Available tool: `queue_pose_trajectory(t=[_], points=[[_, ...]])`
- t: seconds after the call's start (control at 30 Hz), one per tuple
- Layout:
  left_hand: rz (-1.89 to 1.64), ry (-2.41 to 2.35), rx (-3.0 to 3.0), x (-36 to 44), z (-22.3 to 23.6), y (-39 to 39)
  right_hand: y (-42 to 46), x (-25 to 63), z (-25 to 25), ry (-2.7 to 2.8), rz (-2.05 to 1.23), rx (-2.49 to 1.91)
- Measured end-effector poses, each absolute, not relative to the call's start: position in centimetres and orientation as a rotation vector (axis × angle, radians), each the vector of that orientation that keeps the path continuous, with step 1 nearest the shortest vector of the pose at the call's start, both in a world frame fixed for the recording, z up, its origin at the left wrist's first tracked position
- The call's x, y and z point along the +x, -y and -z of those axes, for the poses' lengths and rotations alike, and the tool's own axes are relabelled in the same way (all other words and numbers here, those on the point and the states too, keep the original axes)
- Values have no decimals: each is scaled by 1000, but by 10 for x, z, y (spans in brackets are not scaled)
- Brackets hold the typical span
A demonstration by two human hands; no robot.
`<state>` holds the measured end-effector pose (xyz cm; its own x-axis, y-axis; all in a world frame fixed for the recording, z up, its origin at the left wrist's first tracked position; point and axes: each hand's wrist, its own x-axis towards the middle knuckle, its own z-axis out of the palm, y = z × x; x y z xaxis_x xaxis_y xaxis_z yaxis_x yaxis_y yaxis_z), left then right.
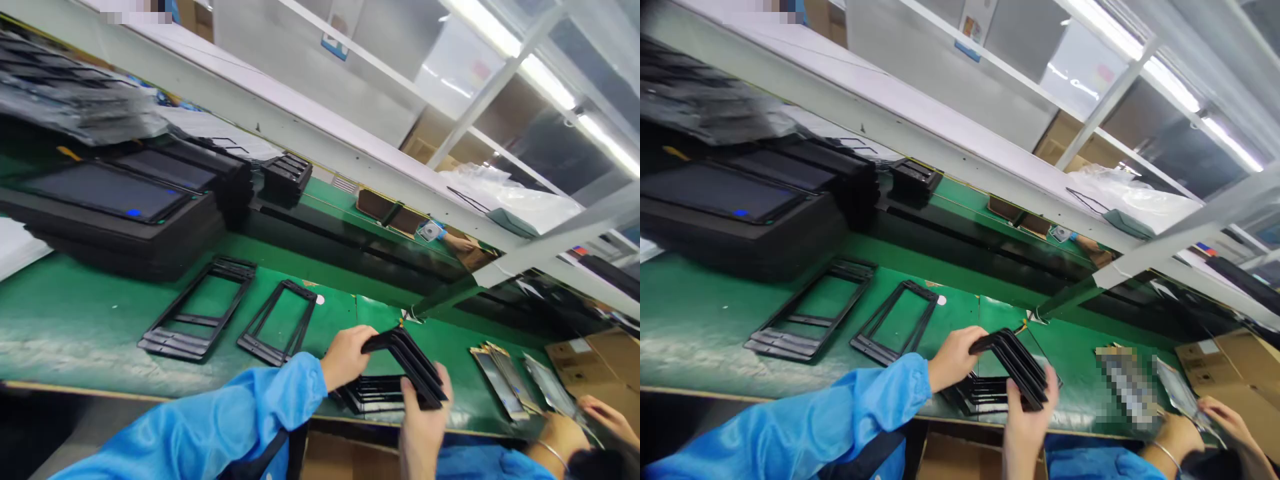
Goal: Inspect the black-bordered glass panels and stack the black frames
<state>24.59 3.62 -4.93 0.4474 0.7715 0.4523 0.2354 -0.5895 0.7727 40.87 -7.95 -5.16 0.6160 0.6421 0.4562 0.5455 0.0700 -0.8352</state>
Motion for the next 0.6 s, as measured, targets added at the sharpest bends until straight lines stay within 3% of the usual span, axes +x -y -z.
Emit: queue_pose_trajectory(t=[0.03,0.1,0.13,0.3,0.4,0.5,0.6], points=[[-1078,-818,2161,246,37,-33,88,410,35,1038,56,-1581],[-1028,-776,2349,245,13,-26,102,407,3,1238,676,-1725],[-1000,-758,2438,245,1,-23,105,402,-11,1362,793,-1746],[-873,-633,2765,242,-36,-18,80,378,-43,2187,809,-1697],[-825,-530,2874,217,-49,-34,52,387,-36,2166,553,-1767],[-914,-467,2877,155,-56,-58,29,402,-24,1856,-146,-1870],[-1206,-715,2389,82,-41,-75,11,403,-8,1555,-647,-1824]])
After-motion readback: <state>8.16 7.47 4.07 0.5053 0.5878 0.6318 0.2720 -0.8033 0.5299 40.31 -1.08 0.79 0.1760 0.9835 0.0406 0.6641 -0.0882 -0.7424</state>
